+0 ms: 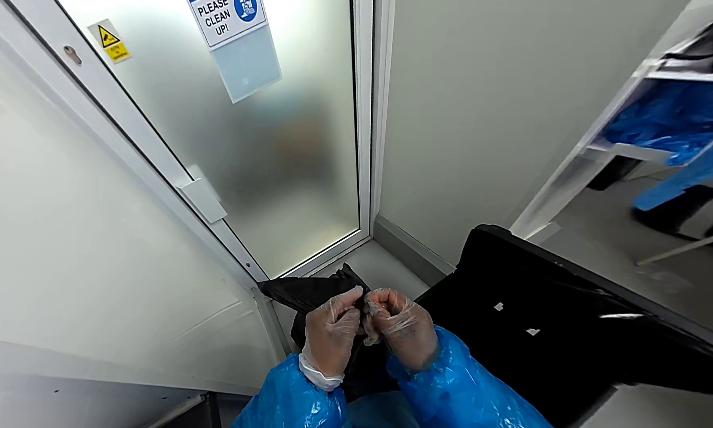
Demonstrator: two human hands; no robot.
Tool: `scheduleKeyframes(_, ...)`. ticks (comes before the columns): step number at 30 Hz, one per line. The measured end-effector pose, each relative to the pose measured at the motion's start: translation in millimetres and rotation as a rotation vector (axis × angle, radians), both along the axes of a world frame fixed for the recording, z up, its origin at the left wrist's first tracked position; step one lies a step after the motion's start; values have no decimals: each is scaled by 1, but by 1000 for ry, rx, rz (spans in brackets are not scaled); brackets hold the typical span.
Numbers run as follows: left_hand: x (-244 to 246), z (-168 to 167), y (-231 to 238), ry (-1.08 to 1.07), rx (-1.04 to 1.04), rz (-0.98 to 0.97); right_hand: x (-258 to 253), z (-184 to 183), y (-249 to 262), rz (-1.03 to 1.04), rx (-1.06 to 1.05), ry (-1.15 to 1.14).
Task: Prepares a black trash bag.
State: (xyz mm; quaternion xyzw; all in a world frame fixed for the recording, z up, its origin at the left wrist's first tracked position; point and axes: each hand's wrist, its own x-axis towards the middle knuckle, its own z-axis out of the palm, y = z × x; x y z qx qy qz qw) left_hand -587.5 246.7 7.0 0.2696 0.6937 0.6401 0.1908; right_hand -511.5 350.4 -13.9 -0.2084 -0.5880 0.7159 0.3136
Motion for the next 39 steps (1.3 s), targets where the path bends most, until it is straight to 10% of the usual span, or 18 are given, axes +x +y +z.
scheduleKeyframes(39,-12,1,-5,-88,10,45,-3,-4,0,103,96,-116)
